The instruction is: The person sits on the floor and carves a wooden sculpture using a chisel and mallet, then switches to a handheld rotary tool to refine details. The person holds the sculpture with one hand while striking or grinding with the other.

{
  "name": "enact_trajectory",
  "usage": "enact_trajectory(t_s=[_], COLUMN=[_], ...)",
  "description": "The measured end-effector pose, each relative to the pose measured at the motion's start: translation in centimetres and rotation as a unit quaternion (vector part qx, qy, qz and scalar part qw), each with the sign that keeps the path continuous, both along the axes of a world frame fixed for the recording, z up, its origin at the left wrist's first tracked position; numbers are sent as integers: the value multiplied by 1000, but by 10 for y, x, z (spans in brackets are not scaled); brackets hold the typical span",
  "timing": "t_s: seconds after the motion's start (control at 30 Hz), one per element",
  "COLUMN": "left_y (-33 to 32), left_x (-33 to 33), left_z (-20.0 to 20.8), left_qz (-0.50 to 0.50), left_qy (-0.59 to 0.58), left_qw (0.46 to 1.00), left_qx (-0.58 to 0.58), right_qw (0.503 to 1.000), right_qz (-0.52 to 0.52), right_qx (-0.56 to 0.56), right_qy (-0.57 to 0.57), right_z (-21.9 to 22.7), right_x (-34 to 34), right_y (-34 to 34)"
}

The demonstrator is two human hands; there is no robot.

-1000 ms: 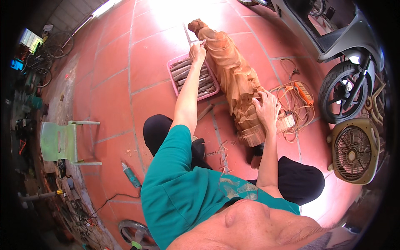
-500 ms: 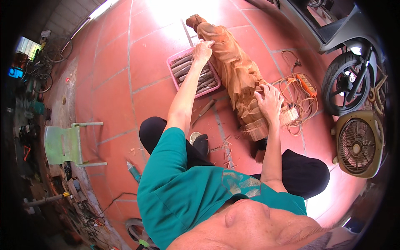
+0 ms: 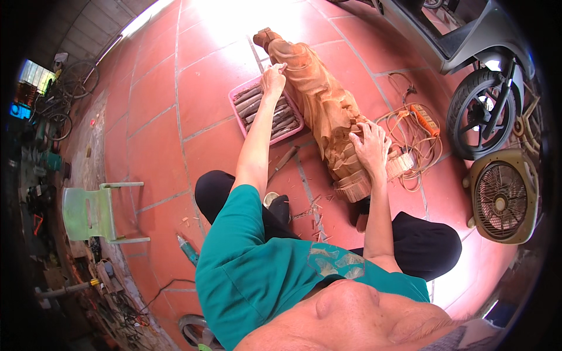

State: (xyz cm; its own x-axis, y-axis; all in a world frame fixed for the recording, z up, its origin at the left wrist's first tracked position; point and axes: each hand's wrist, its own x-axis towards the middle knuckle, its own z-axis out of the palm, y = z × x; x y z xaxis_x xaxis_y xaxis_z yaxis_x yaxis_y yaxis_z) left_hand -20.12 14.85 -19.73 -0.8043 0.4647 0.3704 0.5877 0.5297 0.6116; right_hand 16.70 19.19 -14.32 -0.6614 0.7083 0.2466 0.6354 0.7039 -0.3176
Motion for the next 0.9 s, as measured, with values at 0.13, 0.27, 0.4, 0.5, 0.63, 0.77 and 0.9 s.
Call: enact_trajectory(t_s=[0.13,0.27,0.4,0.5,0.63,0.77,0.9], left_y=[1,1,1,2,18,31,23], left_x=[6,22,21,22,44,48,35], left_z=[27,34,33,33,38,47,43], left_qz=[-41,-79,-102,-109,-132,-126,-134], left_qy=[-51,-5,-71,-60,-24,-4,-31], left_qw=[995,997,992,992,991,992,989], left_qx=[-70,-8,1,18,15,-24,-50], right_qw=[1000,1000,1000,1000,1000,1000,1000], right_qz=[2,0,1,0,-5,-8,-5], right_qx=[11,12,7,1,7,3,5], right_qy=[4,10,16,19,13,9,7], right_z=[-2,-1,0,0,-1,0,2], right_x=[2,-1,-3,-2,-1,0,0], right_y=[1,1,-1,-1,1,-1,-2])
